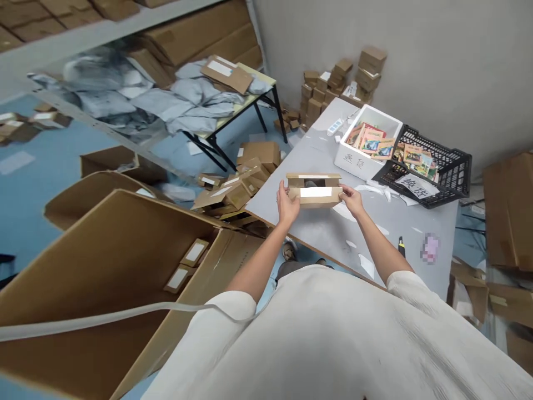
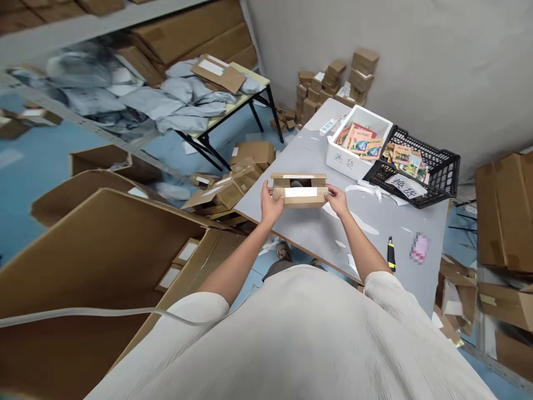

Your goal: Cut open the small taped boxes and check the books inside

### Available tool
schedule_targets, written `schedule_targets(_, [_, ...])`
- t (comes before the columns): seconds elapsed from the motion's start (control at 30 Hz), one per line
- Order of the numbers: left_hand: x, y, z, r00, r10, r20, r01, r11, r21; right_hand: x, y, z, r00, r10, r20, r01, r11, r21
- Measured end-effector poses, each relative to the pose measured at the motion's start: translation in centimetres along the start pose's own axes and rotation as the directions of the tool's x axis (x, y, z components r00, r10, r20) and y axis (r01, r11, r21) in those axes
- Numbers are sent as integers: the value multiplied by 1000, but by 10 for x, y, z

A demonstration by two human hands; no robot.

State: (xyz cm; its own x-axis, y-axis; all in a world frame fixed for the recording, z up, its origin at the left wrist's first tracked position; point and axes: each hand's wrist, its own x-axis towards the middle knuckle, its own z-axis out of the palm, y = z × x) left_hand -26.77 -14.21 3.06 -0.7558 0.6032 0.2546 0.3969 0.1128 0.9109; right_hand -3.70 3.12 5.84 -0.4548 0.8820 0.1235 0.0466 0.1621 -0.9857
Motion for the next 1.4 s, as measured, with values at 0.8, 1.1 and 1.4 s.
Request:
schedule_targets(0.8, [120, -122, -193, 990, -107, -93, 96, 989, -114, 77, -42, 270, 987, -78, 138, 93, 990, -106])
schedule_targets(1.1, [116, -146, -190, 987, -159, -31, 156, 983, -95, 71, -25, 278, 996, 42, 73, -28, 983, -180])
schedule_targets(1.4, [97, -145, -194, 971, -204, -127, 186, 973, -139, 80, -23, 302, 936, 164, 311, -103, 974, -203])
